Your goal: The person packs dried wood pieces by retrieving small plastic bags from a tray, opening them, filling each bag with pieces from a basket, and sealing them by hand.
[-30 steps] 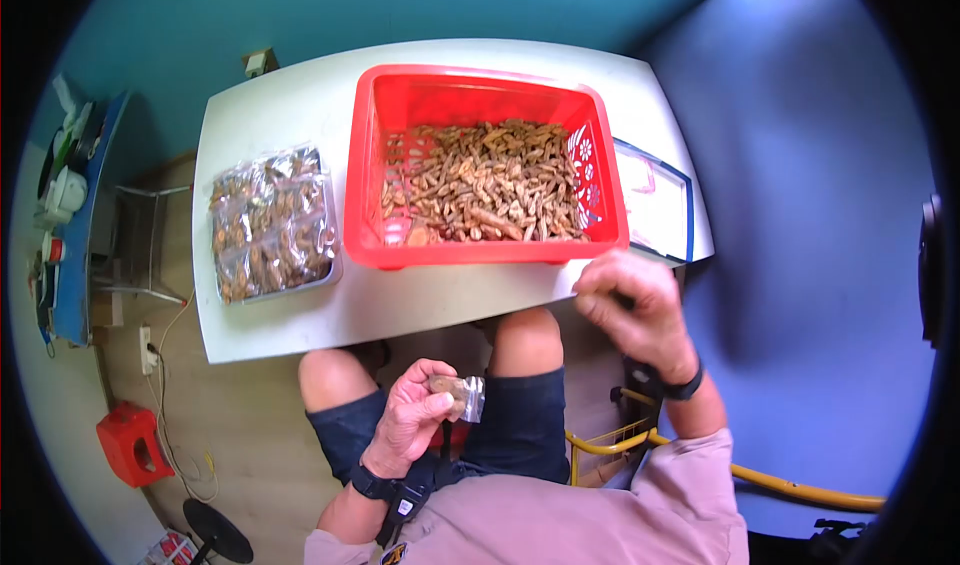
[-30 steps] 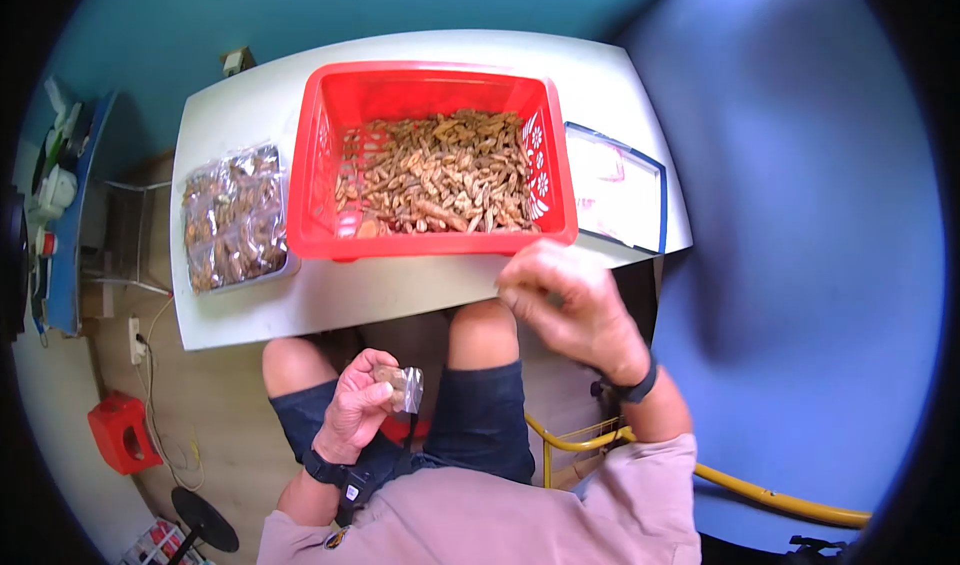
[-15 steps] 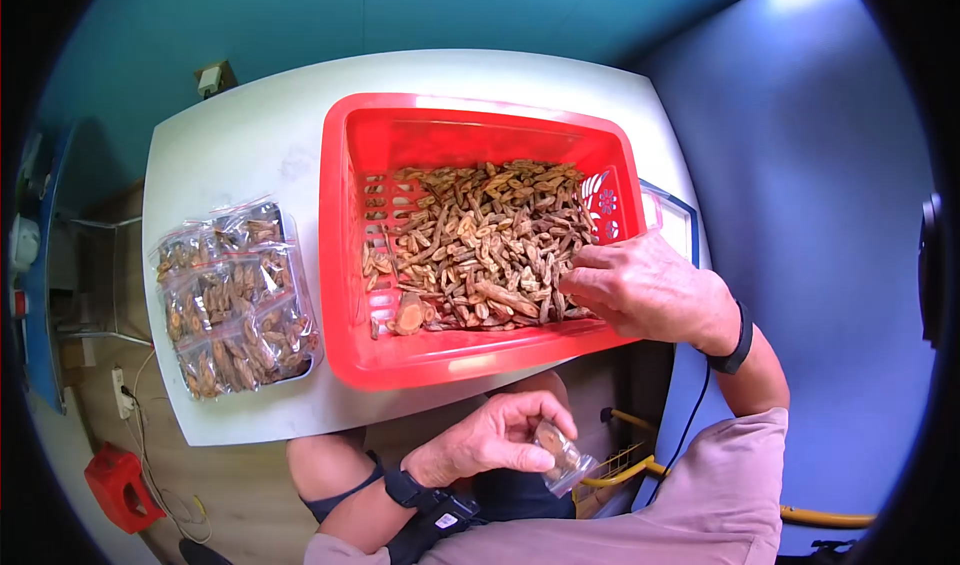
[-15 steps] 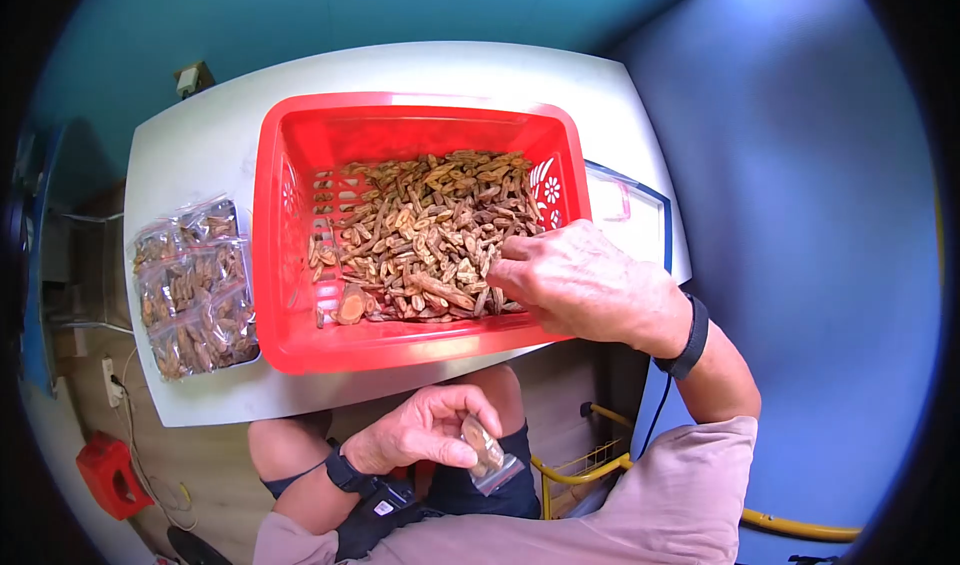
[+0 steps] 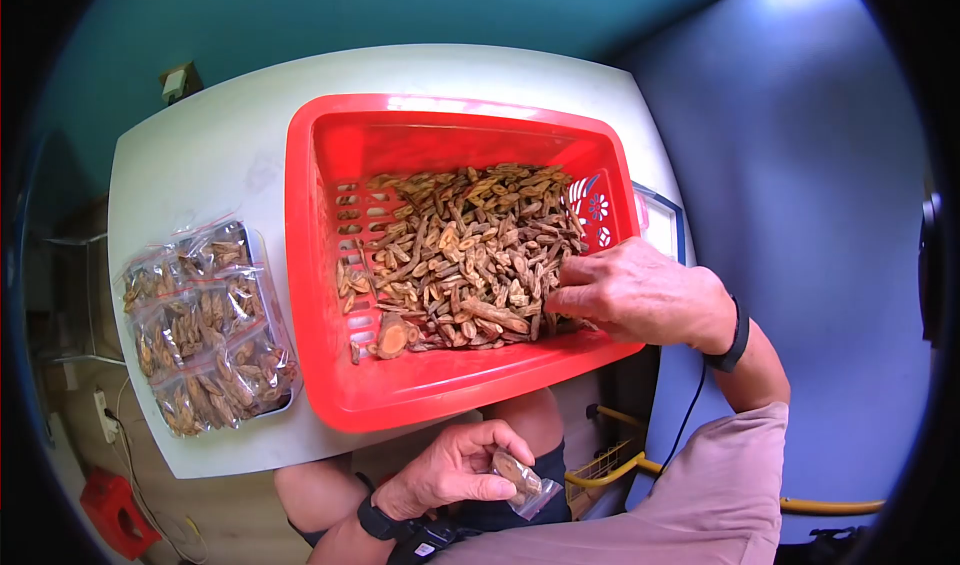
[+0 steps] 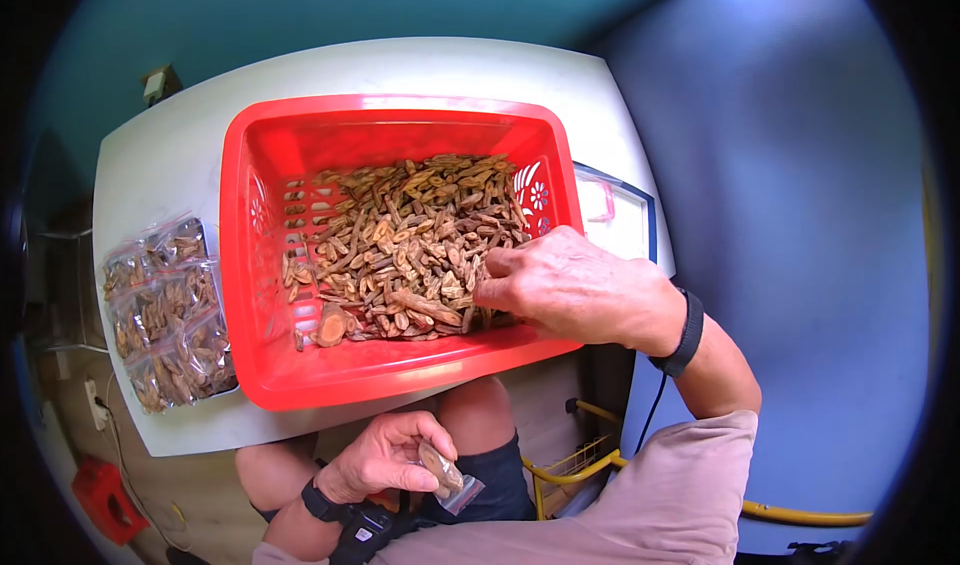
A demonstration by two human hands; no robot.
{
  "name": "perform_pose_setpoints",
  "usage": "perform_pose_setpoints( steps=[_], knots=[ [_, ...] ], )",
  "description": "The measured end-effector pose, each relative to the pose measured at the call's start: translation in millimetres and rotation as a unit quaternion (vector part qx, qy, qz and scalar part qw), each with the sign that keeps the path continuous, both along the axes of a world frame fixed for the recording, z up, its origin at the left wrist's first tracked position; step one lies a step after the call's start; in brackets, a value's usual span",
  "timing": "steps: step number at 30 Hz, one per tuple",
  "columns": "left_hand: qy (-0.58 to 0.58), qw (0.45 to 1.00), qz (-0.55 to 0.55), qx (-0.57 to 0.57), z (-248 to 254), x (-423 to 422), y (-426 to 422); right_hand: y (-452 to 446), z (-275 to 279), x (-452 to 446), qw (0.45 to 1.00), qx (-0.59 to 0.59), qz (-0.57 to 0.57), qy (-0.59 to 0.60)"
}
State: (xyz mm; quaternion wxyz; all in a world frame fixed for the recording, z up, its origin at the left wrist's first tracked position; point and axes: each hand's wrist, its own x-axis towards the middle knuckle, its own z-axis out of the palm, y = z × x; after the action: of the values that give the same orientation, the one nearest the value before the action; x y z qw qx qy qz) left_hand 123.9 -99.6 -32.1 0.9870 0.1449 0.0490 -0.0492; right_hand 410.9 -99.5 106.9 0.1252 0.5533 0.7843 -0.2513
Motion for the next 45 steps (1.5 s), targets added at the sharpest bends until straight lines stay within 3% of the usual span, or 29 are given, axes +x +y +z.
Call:
perform_pose_setpoints(
  steps=[5,8,12,14,19,22,25,27,28,31,33,35,37,40,45],
  knots=[
    [0.005,1.0,0.001,0.017,3,-1,2,4,-15,4,0.995,-0.033,-0.003,0.09],
    [0.005,1.0,0.006,0.011,0,-3,3,5,-15,7,0.999,-0.036,0.002,-0.012],
    [-0.001,1.0,0.003,0.011,-1,-3,4,10,-12,4,0.999,-0.041,-0.006,-0.007],
    [-0.002,1.0,0.002,0.022,-1,-3,4,13,-12,-2,0.993,0.001,0.01,0.117],
    [-0.01,0.999,0.014,0.031,-4,-3,3,12,-29,1,0.988,-0.001,0.071,0.138],
    [-0.024,0.999,0.023,0.033,-4,-4,4,9,-27,2,0.993,0.014,0.049,0.107],
    [-0.002,0.999,0.028,0.046,-1,-4,4,-1,-22,6,0.988,0.019,-0.033,0.151],
    [0.017,0.998,0.031,0.06,2,-4,3,-12,-16,4,0.932,0.107,-0.202,0.282],
    [0.028,0.997,0.053,0.051,4,-4,2,-22,-6,-1,0.857,0.05,-0.35,0.376],
    [0.059,0.992,0.103,0.036,13,-3,-1,-55,-2,-12,0.706,0.082,-0.442,0.547],
    [0.092,0.985,0.137,0.051,20,0,-5,-81,4,-32,0.633,0.097,-0.499,0.584],
    [0.085,0.976,0.197,0.029,19,6,-17,-108,0,-50,0.647,0.156,-0.453,0.592],
    [0.101,0.969,0.222,0.025,32,8,-28,-139,-9,-71,0.592,0.19,-0.461,0.633],
    [0.096,0.964,0.247,0.029,47,3,-47,-170,-11,-99,0.554,0.215,-0.467,0.655],
    [0.098,0.958,0.265,0.049,72,-13,-74,-202,-9,-126,0.526,0.241,-0.447,0.683]
  ],
)
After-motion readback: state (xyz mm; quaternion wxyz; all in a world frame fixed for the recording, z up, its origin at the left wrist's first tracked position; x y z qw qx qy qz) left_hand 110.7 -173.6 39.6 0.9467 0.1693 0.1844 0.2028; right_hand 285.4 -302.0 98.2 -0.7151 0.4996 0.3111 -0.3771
